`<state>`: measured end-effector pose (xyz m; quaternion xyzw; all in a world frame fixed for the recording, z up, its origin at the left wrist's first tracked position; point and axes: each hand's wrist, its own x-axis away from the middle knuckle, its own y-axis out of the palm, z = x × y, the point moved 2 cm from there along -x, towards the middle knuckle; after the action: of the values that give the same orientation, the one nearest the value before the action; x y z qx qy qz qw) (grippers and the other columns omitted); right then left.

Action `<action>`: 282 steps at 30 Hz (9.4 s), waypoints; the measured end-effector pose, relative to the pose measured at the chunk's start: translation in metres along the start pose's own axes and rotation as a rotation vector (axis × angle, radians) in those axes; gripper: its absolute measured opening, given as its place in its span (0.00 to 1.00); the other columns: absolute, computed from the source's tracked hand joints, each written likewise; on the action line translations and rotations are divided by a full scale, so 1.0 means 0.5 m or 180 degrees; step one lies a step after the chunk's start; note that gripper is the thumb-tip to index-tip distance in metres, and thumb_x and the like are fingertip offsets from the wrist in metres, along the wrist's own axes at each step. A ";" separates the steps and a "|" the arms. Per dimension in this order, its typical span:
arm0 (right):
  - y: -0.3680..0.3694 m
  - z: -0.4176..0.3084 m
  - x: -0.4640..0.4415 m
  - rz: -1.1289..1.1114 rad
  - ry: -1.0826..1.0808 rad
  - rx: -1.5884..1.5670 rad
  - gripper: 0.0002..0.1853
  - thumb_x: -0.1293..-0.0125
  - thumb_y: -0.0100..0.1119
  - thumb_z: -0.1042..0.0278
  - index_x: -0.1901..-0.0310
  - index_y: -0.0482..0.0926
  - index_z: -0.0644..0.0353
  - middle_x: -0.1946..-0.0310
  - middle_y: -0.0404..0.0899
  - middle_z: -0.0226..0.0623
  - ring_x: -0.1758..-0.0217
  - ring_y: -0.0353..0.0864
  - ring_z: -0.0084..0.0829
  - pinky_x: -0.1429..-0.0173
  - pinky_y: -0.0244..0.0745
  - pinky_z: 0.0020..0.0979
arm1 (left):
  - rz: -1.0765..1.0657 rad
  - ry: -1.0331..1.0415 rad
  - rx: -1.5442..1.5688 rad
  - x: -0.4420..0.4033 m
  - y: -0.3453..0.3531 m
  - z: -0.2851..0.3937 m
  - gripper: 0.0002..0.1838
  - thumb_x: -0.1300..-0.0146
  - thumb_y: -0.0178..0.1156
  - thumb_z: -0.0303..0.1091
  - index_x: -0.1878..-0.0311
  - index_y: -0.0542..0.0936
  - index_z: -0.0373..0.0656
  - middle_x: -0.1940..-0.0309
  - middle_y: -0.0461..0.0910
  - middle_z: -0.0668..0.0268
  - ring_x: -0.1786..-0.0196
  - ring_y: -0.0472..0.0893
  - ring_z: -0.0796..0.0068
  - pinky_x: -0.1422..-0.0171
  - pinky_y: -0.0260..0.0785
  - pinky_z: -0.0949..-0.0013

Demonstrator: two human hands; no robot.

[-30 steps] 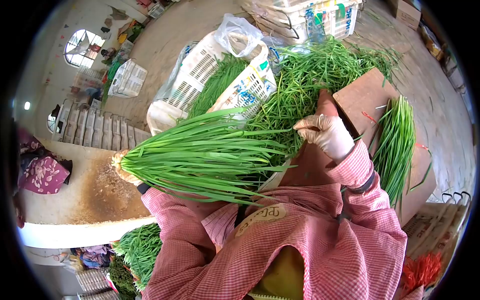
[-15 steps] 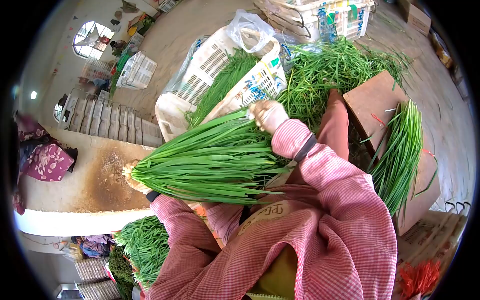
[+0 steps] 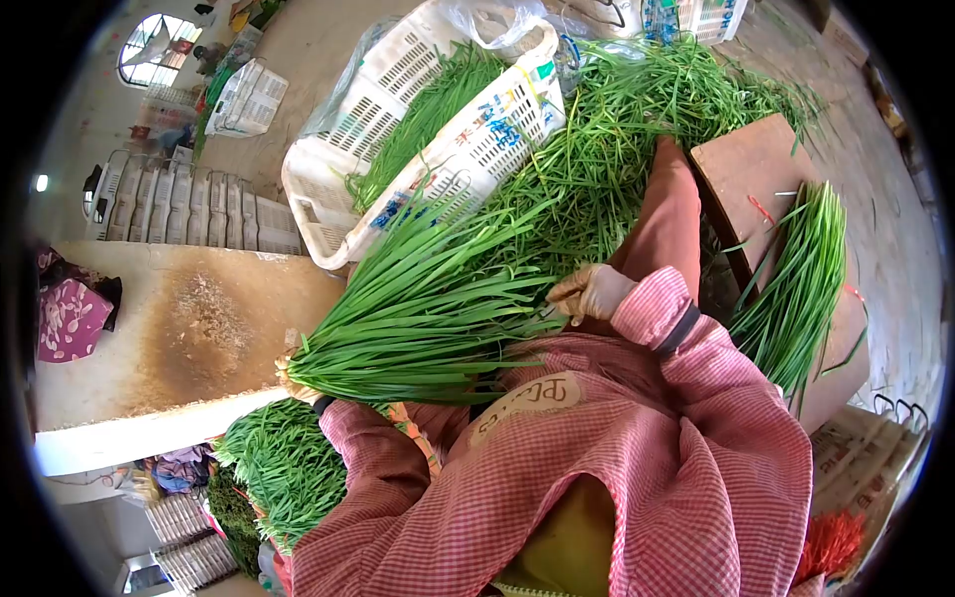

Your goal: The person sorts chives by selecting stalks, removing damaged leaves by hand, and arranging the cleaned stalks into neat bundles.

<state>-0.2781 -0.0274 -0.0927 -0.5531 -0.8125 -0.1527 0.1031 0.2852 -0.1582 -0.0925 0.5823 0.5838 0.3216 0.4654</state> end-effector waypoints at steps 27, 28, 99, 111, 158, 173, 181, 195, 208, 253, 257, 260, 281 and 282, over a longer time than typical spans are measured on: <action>-0.135 -0.147 0.023 0.1961 -0.0602 0.0174 0.07 0.41 0.57 0.66 0.69 0.79 0.61 0.76 0.78 0.33 0.76 0.75 0.22 0.69 0.71 0.20 | 0.0133 0.0802 -0.2528 0.013 -0.037 -0.054 0.08 0.57 0.53 0.23 0.73 0.66 0.45 0.79 0.65 0.72 0.73 0.66 0.80 0.57 0.62 0.75; -0.110 -0.212 0.033 0.1751 -0.0336 0.0454 0.09 0.41 0.58 0.66 0.67 0.80 0.63 0.73 0.80 0.36 0.73 0.77 0.25 0.66 0.73 0.22 | 0.0114 0.0863 -0.2648 0.012 -0.035 -0.066 0.08 0.57 0.53 0.24 0.73 0.66 0.45 0.79 0.65 0.72 0.73 0.66 0.80 0.57 0.62 0.75; -0.005 -0.461 0.107 0.0939 -0.0842 0.0284 0.31 0.59 0.67 0.63 0.49 0.70 0.60 0.60 0.76 0.42 0.56 0.76 0.34 0.49 0.70 0.26 | -0.0964 -0.1707 -0.3044 -0.238 0.149 -1.000 0.38 0.42 0.52 0.51 0.35 0.52 0.38 0.37 0.54 0.50 0.35 0.56 0.56 0.35 0.56 0.57; -0.351 -0.138 0.729 0.4319 0.0357 -0.1316 0.19 0.54 0.67 0.74 0.59 0.73 0.66 0.75 0.78 0.39 0.74 0.79 0.32 0.70 0.77 0.31 | 0.0127 -0.2295 -0.3589 -0.243 -0.085 -0.932 0.29 0.38 0.47 0.46 0.36 0.57 0.43 0.41 0.61 0.58 0.37 0.60 0.65 0.34 0.51 0.61; 0.038 -0.453 -0.766 -0.0404 0.0530 0.3444 0.22 0.43 0.56 0.64 0.45 0.68 0.47 0.41 0.64 0.34 0.37 0.62 0.33 0.33 0.59 0.31 | 0.1689 0.0500 -0.6181 -0.451 -0.178 -0.068 0.21 0.51 0.49 0.15 0.50 0.68 0.35 0.65 0.77 0.60 0.63 0.77 0.70 0.59 0.70 0.69; 0.324 0.012 -1.110 -0.2653 -0.0537 0.5693 0.60 0.63 0.66 0.38 0.36 0.45 0.68 0.36 0.51 0.50 0.31 0.46 0.45 0.31 0.43 0.42 | 0.3002 0.0434 -0.5929 -0.456 -0.173 -0.081 0.28 0.53 0.52 0.12 0.45 0.64 0.35 0.56 0.75 0.59 0.56 0.76 0.71 0.52 0.70 0.71; 0.310 0.005 -1.118 -0.3145 0.0354 0.6035 0.34 0.59 0.63 0.38 0.57 0.78 0.58 0.62 0.77 0.38 0.51 0.74 0.35 0.52 0.68 0.38 | 0.2939 0.0381 -0.6159 -0.460 -0.167 -0.082 0.31 0.54 0.53 0.12 0.43 0.63 0.35 0.55 0.74 0.58 0.55 0.75 0.70 0.51 0.70 0.70; 0.253 -0.110 -1.090 -0.2622 0.0599 0.4521 0.39 0.60 0.67 0.56 0.45 0.66 0.63 0.64 0.79 0.46 0.60 0.78 0.41 0.53 0.72 0.32 | 0.3242 0.0115 -0.6313 -0.460 -0.164 -0.077 0.30 0.54 0.53 0.12 0.43 0.64 0.36 0.57 0.76 0.59 0.57 0.76 0.71 0.53 0.71 0.69; 0.318 0.005 -1.078 -0.2344 -0.0123 0.4223 0.21 0.58 0.62 0.61 0.61 0.78 0.64 0.62 0.77 0.46 0.57 0.77 0.42 0.54 0.73 0.35 | 0.3088 0.0313 -0.6047 -0.460 -0.176 -0.070 0.31 0.55 0.51 0.10 0.43 0.65 0.38 0.57 0.77 0.59 0.58 0.78 0.70 0.55 0.72 0.69; -0.183 -0.870 -0.316 0.1116 -0.3918 0.0830 0.14 0.44 0.58 0.62 0.59 0.77 0.61 0.68 0.78 0.34 0.65 0.76 0.26 0.57 0.70 0.26 | 0.1466 -0.1760 -0.6443 -0.598 -0.298 -0.171 0.28 0.39 0.53 0.43 0.37 0.60 0.48 0.41 0.65 0.61 0.37 0.63 0.67 0.33 0.50 0.57; -0.088 -0.873 -0.345 0.1072 -0.2678 0.1721 0.15 0.50 0.63 0.66 0.61 0.78 0.63 0.73 0.78 0.33 0.71 0.75 0.23 0.62 0.70 0.24 | 0.0684 -0.0050 -0.5408 -0.616 -0.004 -0.314 0.34 0.43 0.58 0.42 0.35 0.56 0.45 0.40 0.63 0.58 0.35 0.60 0.67 0.32 0.45 0.60; -0.067 -0.880 -0.311 0.0623 -0.2011 0.1158 0.15 0.53 0.65 0.67 0.63 0.79 0.63 0.74 0.79 0.32 0.72 0.75 0.23 0.63 0.70 0.24 | -0.0363 0.0177 -0.5377 -0.573 0.159 -0.477 0.42 0.47 0.60 0.46 0.33 0.50 0.45 0.36 0.55 0.56 0.33 0.55 0.66 0.31 0.40 0.60; 0.562 -0.700 -0.415 -0.1280 -0.1552 0.4273 0.62 0.65 0.70 0.44 0.35 0.41 0.67 0.46 0.64 0.59 0.43 0.67 0.48 0.42 0.63 0.35 | -0.0244 0.1447 -0.1846 -0.175 0.280 -0.352 0.23 0.42 0.52 0.41 0.47 0.68 0.37 0.50 0.72 0.55 0.47 0.72 0.61 0.39 0.63 0.59; 0.583 -0.678 -0.428 -0.1113 -0.1729 0.4507 0.61 0.65 0.70 0.45 0.35 0.43 0.67 0.48 0.67 0.57 0.46 0.69 0.47 0.44 0.65 0.35 | -0.0389 0.1401 -0.1688 -0.174 0.288 -0.316 0.24 0.41 0.49 0.42 0.46 0.68 0.36 0.50 0.72 0.53 0.47 0.72 0.59 0.39 0.62 0.58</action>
<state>0.0709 -0.2362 0.1906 -0.2373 -0.7887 0.5294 0.2036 0.1854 -0.2007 0.1114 0.3218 0.6001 0.5514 0.4819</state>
